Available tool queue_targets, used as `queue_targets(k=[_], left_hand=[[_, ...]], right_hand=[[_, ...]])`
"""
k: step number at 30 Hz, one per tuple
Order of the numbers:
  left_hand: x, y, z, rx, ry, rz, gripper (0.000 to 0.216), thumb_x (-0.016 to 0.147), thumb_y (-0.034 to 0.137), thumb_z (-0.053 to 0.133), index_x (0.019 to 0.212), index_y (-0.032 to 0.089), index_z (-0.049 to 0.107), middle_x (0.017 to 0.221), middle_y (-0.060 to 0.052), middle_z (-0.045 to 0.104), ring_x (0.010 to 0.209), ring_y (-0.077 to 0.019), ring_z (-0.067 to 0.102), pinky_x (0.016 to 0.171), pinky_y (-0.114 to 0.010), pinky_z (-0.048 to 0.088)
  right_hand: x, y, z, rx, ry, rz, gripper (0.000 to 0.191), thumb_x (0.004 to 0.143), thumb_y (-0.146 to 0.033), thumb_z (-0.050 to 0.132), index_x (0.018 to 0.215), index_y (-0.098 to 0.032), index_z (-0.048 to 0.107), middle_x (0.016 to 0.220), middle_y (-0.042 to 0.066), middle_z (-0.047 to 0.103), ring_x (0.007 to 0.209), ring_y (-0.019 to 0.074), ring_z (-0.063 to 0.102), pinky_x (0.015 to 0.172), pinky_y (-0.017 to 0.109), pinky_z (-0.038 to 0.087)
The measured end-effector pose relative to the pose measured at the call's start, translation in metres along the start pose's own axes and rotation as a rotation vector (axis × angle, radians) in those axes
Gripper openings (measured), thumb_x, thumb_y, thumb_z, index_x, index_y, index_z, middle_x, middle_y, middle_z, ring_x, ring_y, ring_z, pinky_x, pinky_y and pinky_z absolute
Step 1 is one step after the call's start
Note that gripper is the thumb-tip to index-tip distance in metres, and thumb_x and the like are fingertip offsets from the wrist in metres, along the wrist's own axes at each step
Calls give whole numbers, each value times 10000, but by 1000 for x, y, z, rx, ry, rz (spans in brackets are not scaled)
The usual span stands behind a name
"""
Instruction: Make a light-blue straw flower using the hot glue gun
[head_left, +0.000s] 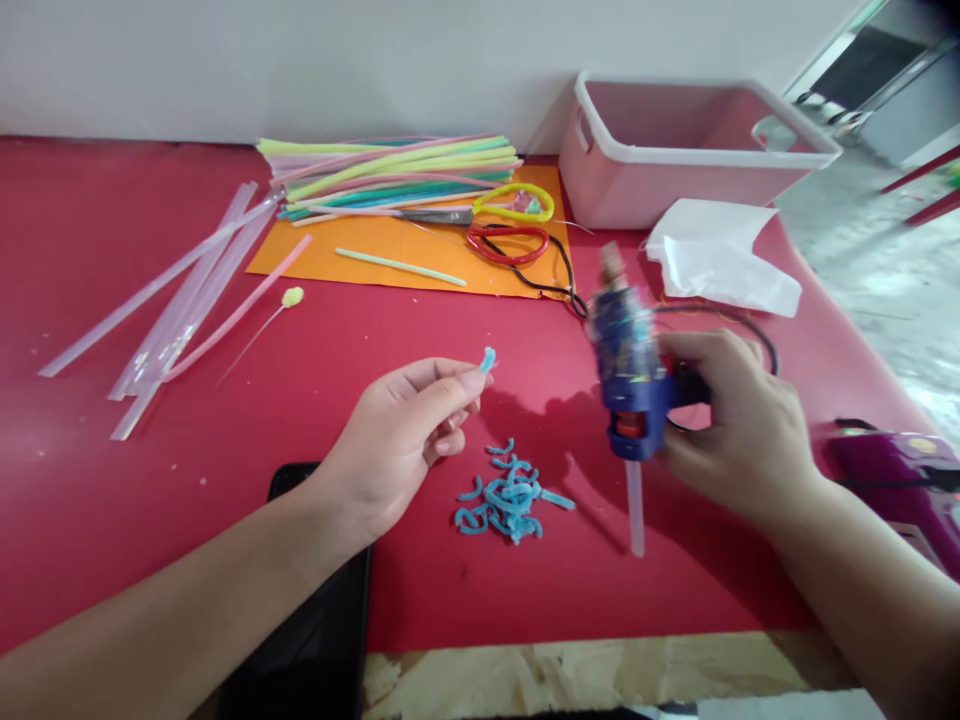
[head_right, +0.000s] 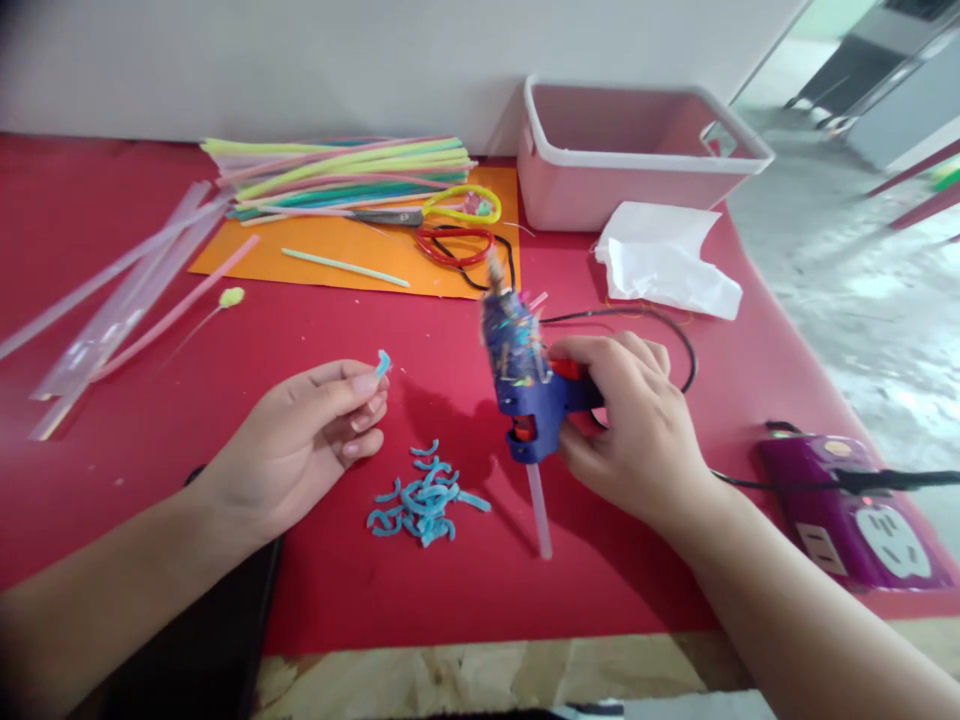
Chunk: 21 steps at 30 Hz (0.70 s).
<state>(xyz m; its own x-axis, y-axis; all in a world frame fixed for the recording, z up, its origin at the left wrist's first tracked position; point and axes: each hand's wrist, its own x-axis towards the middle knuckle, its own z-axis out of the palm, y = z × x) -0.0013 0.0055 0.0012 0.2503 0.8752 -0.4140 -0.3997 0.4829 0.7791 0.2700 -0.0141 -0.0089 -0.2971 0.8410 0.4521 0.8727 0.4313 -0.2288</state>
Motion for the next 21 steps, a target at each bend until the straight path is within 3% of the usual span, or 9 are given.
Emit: queue_targets(k=[3,7,10,21], left_hand=[[0,-3,1,122,70,93,153,762,245,813,670,171,715,599,51,572,516,-28,431,479,-129,358],[-5,-4,3,229,60,219,126,791,232,793,697,182,725,592,63,590,533,-23,460,516,-126,376],[-9,-5,3,265,19,258,117,789,226,796,711,181,721,616,63,611,557,-28,484,542,-133,398],[-11,-5,4,364,-18,254,149,767,291,805,735,170,725,679,18,665,604,-79,542,561,-191,451]], right_hand=[[-7,-7,-2,230,87,26,282,798,-221,679,1048,-241,550,792,3,614,618,169,546,558,317,404],[-4,-13,-3,411,40,-231,126,870,-151,571,974,-220,549,744,9,553,661,178,548,679,371,451],[1,-14,-1,423,11,-337,115,899,-176,534,1011,-199,537,743,23,558,663,186,565,687,392,463],[5,-17,2,398,-11,-397,131,890,-200,571,1020,-188,567,703,16,590,629,177,554,663,378,443]])
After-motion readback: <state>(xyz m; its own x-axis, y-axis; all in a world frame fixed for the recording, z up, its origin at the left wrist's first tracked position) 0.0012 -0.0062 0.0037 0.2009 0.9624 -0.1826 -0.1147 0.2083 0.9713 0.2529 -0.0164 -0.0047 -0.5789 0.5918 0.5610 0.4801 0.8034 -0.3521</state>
